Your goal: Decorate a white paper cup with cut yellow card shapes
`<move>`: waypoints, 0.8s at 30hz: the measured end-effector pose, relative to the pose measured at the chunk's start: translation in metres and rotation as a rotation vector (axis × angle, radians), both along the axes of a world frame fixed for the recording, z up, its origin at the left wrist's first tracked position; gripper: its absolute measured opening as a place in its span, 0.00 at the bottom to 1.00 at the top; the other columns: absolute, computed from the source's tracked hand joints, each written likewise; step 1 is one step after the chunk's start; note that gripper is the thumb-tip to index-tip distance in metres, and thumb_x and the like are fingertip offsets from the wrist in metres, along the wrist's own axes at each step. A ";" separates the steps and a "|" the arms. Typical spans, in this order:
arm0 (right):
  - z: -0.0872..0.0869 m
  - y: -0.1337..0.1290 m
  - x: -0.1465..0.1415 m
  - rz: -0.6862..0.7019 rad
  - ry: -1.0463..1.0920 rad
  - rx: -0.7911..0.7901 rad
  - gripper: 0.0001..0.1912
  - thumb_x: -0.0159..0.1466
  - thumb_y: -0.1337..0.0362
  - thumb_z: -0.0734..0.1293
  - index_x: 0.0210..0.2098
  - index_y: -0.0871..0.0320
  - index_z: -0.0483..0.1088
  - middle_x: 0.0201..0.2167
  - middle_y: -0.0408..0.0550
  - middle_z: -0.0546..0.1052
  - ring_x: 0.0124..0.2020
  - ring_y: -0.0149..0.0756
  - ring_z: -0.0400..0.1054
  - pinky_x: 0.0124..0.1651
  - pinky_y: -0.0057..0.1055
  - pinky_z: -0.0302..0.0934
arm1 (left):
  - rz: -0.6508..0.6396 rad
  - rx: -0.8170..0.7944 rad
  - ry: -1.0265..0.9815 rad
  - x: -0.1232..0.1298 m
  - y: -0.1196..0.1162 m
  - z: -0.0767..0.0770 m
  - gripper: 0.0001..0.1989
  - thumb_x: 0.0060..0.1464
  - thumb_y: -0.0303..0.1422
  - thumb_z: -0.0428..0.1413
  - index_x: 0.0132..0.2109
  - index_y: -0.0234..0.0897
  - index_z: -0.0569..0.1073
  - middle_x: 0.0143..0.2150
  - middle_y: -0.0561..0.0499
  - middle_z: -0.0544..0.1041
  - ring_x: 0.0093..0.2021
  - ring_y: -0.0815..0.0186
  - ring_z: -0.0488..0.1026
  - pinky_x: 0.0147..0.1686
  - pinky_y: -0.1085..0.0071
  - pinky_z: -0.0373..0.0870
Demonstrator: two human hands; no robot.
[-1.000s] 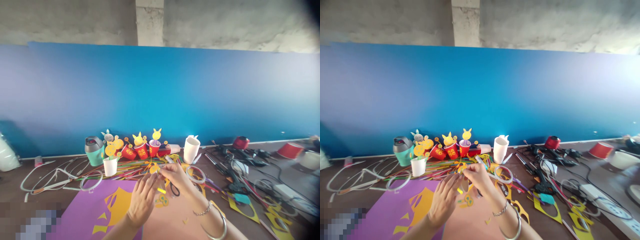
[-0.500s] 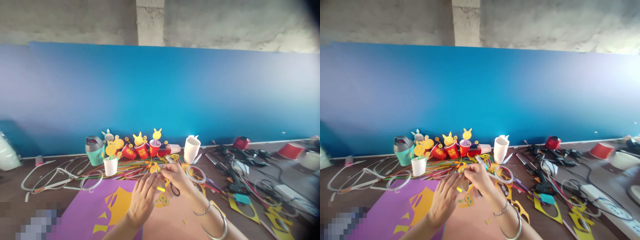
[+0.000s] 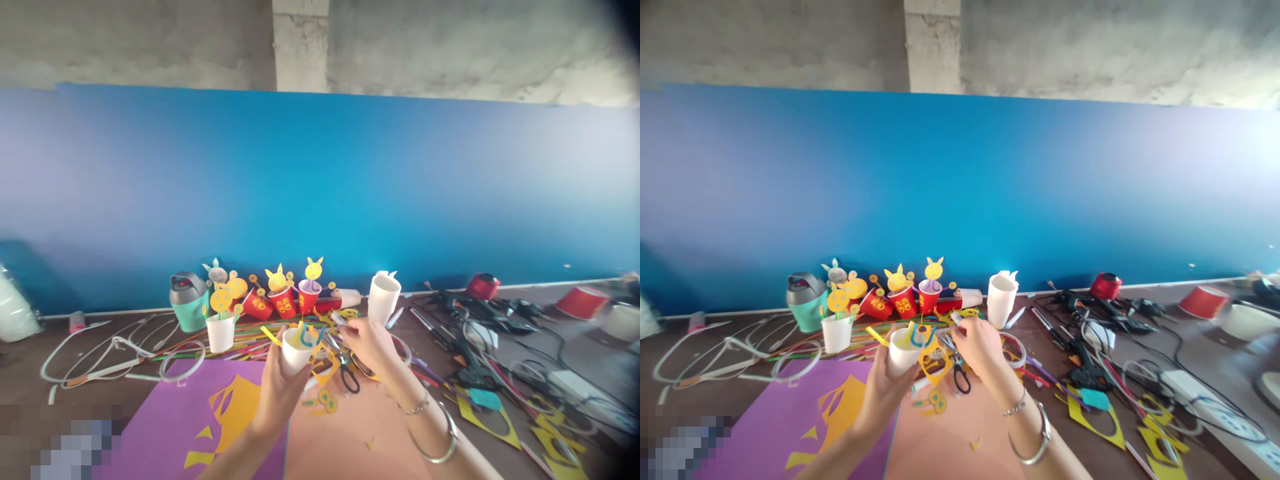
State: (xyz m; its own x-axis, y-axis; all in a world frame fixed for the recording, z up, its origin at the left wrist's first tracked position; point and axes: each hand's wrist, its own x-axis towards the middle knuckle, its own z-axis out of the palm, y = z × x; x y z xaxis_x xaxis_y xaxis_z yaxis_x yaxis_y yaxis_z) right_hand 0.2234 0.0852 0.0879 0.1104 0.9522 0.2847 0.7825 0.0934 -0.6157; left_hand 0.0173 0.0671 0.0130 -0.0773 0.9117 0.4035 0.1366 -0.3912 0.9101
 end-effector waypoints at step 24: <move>-0.005 0.005 -0.012 0.391 0.528 0.074 0.17 0.66 0.57 0.64 0.50 0.56 0.76 0.51 0.54 0.80 0.51 0.45 0.74 0.51 0.38 0.67 | -0.270 -0.248 -0.401 0.005 -0.011 0.023 0.33 0.42 0.35 0.72 0.55 0.38 0.71 0.49 0.42 0.80 0.48 0.51 0.78 0.46 0.63 0.77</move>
